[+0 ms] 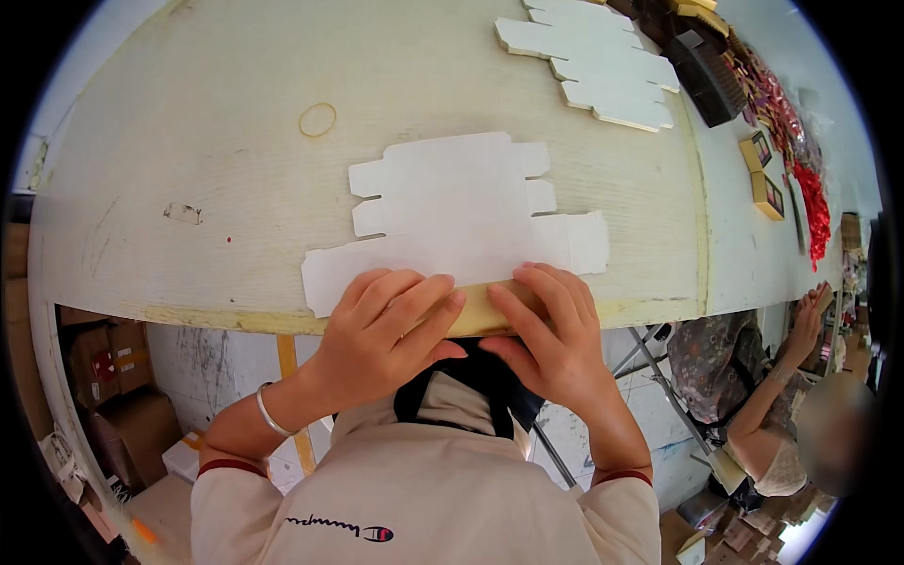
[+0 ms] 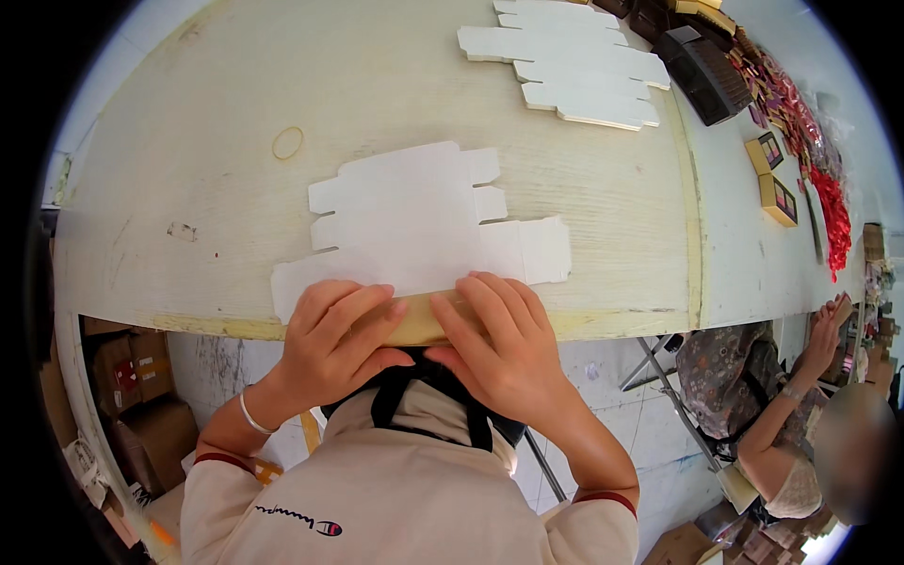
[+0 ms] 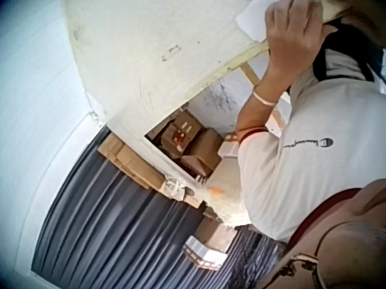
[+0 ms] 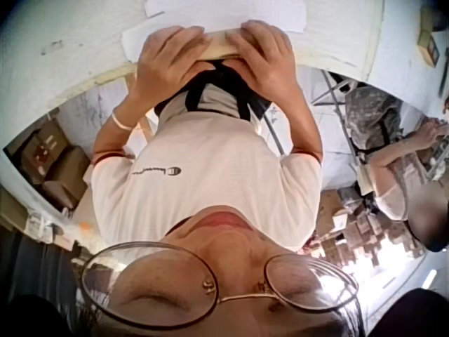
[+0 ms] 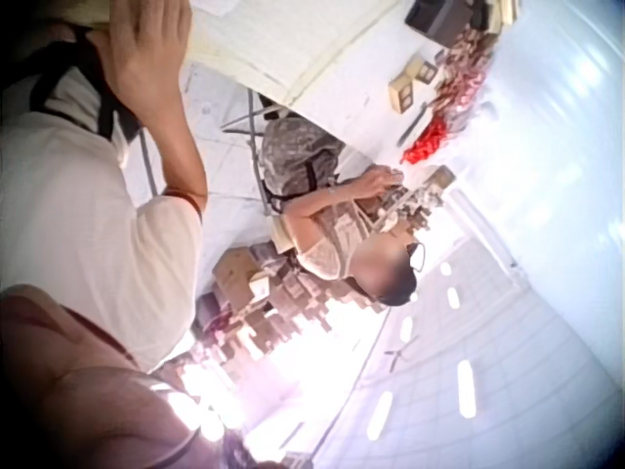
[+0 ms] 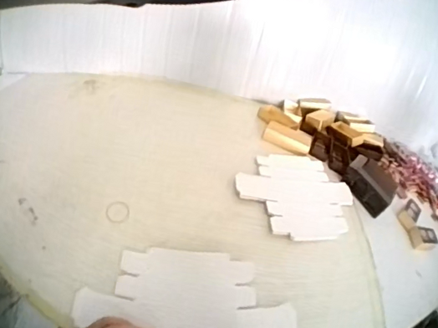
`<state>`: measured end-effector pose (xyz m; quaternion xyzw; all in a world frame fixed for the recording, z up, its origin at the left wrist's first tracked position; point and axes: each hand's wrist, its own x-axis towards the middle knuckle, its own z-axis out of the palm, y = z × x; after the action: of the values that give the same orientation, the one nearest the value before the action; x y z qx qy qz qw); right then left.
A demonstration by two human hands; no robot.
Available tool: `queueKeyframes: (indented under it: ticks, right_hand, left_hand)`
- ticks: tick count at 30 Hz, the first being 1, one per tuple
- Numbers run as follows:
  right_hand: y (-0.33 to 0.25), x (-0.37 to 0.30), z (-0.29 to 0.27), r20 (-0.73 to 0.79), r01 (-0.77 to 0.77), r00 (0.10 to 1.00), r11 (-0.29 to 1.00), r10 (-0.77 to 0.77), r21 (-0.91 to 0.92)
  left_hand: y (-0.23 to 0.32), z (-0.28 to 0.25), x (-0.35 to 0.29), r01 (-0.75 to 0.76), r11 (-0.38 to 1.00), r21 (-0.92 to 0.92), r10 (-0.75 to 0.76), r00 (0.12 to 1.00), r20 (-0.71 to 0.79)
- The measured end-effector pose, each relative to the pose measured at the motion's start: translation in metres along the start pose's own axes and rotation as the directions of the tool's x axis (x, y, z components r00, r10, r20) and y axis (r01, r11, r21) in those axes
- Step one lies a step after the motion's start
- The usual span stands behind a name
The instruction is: The person folds flat white cardboard pieces into small rectangular boxes on a worktable. They repeatedly pick up a piece, fold the side flaps inward, and tuck the ends to form a box, then place it aside. Another person is visible in the background working at the same table.
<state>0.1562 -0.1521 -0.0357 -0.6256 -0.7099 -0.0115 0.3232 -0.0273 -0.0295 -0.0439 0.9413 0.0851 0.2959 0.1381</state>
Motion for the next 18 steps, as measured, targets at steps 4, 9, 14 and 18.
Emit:
queueKeyframes:
  ticks: [4,9,14,18]
  right_hand:
    - [0.001,-0.008,0.000,0.017,0.113,0.994,0.988,-0.112,-0.103]
    - [-0.001,-0.005,-0.003,0.072,0.156,0.986,0.979,-0.147,-0.131]
    - [-0.001,0.009,-0.004,0.094,0.131,0.988,0.985,-0.121,-0.110]
    - [0.005,0.023,-0.004,0.204,-0.021,0.979,1.000,0.020,0.002]
  left_hand:
    - [0.000,0.003,-0.004,-0.104,0.989,0.109,0.106,0.994,-0.012]
    - [0.005,-0.004,0.002,-0.077,0.997,0.011,0.076,0.996,0.035]
    - [0.004,-0.009,0.016,0.002,0.999,-0.040,0.002,0.997,0.082]
    - [-0.009,-0.004,0.029,0.135,0.985,-0.104,-0.114,0.975,0.190]
